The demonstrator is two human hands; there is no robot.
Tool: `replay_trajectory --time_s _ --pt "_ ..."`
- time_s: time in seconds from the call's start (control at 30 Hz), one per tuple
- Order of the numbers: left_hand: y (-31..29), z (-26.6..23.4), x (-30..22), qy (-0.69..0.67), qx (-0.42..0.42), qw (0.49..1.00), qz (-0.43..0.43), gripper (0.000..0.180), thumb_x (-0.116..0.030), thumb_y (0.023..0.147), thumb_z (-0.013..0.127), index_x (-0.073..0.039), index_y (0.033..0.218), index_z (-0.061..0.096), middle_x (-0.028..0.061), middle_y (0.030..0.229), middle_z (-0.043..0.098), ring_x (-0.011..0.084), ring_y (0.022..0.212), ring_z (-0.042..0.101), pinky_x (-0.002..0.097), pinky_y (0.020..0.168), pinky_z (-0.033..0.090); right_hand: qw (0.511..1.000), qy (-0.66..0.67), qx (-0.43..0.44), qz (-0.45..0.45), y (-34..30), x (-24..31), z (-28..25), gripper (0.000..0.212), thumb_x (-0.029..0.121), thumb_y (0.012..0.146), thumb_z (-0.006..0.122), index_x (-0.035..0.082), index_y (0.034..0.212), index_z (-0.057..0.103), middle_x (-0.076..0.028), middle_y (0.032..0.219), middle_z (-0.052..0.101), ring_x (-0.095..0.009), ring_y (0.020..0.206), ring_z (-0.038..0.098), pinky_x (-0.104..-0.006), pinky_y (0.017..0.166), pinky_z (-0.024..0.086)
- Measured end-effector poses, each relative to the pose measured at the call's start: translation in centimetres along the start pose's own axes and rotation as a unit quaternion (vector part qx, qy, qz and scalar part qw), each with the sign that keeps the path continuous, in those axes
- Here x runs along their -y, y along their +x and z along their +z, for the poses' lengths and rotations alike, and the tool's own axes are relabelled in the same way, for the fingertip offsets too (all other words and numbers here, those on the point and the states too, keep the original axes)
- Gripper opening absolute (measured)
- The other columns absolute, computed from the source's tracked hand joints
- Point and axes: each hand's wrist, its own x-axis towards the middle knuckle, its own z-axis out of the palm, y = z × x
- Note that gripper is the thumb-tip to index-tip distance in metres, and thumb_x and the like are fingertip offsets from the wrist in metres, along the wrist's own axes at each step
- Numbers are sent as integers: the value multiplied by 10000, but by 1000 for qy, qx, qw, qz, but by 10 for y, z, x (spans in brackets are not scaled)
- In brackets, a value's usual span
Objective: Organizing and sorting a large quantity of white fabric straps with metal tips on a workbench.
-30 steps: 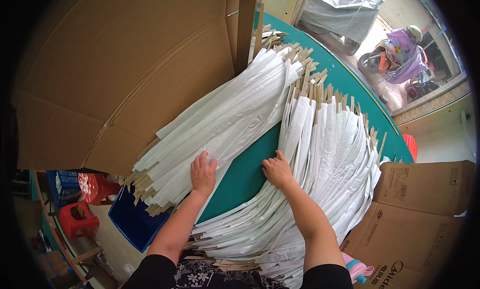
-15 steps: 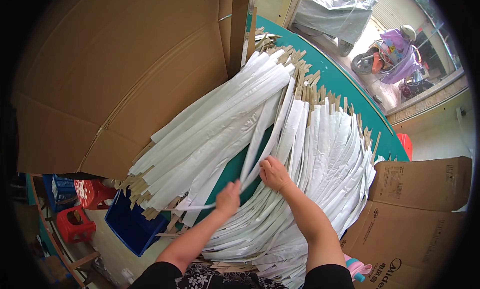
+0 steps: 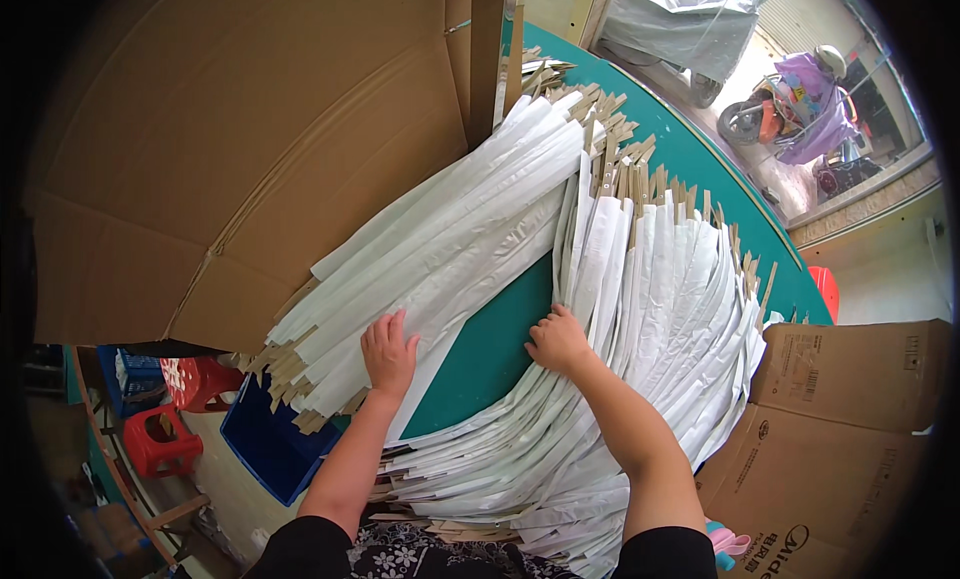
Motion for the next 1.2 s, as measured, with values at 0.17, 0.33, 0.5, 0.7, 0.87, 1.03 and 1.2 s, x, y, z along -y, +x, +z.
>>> replay_trajectory --time_s 0.17,0.33,0.5,0.7,0.87,1.03,1.2 --pt "-7 16 5 22 24 998 62 282 -123 762 718 -85 1003 574 73 976 612 285 898 593 437 800 445 985 91 -142 30 -10 7 4 480 243 843 630 103 1289 523 -97 931 620 -247 950 599 -395 1012 372" --pt "-57 27 -70 -97 279 947 122 159 -197 824 614 -89 940 592 95 840 642 323 642 626 438 600 502 973 118 -197 -4 -12 4 6 573 176 856 623 215 1393 430 -77 925 542 -244 905 568 -426 974 401" --pt "-35 24 -58 -173 165 953 187 250 -192 801 681 -78 1007 599 93 894 614 262 904 597 402 752 491 976 82 -195 -45 -12 -2 18 497 172 867 620 249 1337 479 -55 876 518 -240 852 560 -451 964 410" --pt "29 11 -3 20 -40 998 33 386 -190 743 760 -92 1076 593 76 1031 570 272 1007 537 429 873 421 974 105 -201 -19 -10 3 15 454 201 879 618 196 1310 477 -65 878 526 -256 872 567 -444 996 404" --pt "30 18 -8 27 51 998 28 374 -220 750 767 -113 1056 579 75 1019 567 260 1003 534 390 870 416 976 109 -189 -1 -11 2 15 452 204 882 613 183 1311 472 -79 884 548 -280 909 574 -446 1017 395" --pt "43 14 -18 16 71 997 -32 240 -175 756 734 -116 932 581 72 963 573 262 962 543 409 829 413 975 115 -189 9 -11 0 17 436 202 883 609 174 1299 478 -92 890 567 -297 932 577 -450 1027 389" --pt "24 25 -44 -77 134 986 56 164 -146 770 669 -93 848 535 128 826 575 335 823 582 453 713 447 969 134 -209 9 -13 3 9 415 135 876 580 149 1280 487 -100 915 582 -302 906 582 -435 971 421"
